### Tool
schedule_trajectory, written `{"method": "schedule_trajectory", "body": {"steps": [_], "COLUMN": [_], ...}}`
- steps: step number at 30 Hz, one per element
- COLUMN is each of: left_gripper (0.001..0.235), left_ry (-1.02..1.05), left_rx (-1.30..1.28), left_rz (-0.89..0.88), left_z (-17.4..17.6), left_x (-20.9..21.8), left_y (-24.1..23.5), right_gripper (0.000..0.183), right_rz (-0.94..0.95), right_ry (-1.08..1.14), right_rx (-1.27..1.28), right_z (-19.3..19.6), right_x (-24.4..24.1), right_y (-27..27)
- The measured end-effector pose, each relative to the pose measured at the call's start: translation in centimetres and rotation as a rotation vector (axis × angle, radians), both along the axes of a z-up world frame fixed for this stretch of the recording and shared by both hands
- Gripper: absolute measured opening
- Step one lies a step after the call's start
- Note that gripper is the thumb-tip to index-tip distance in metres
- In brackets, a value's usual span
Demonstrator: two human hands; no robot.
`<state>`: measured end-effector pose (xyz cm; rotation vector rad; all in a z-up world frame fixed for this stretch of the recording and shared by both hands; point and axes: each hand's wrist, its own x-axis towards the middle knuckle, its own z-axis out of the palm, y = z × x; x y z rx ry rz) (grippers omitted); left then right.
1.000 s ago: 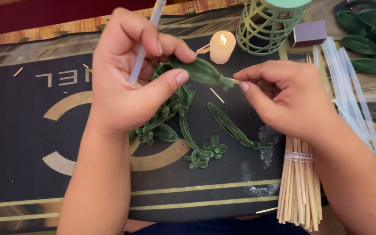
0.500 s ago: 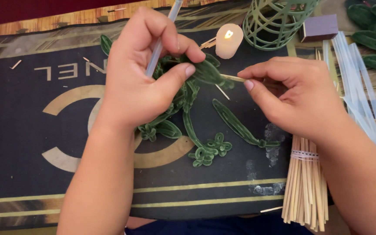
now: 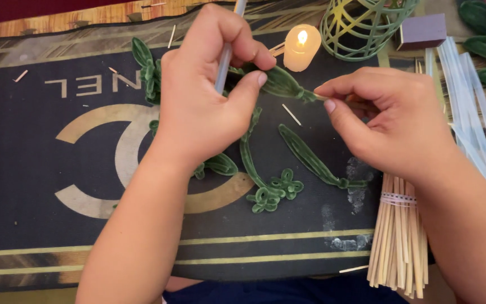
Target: The person is constructing artificial plant branches by using a candle flame to melt glue sticks and then adhering fabric leaves onto wooden support sticks.
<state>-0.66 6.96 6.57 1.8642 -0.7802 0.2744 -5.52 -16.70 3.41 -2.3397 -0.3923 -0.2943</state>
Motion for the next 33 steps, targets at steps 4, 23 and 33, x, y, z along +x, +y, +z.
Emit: {"method": "schedule_trajectory", "body": {"steps": [4,23,33], "left_gripper": [0.031,0.033,0.041], "left_ry": [-0.039,0.165,0.548], "left_rx": [0.037,0.051,-0.105], "left_rz": [0.011,-0.028,-0.157], "left_z": [0.0,-0.3,-1.9], "left_x": [-0.1,0.5,2.5], "left_y": [-0.1,0.1,0.7], "right_gripper": [0.012,0.024,0.044], "right_rz": [0.014,-0.034,0.174], "right_ry": [-0.032,-0.095,-0.439], "right_rx": [-0.020,-0.037,-0.243], "right_z": [0.0,-1.1,-0.7], "right_x": [0.0,-0.4,-1.6], "right_y": [0.0,-0.7,0.0]}}
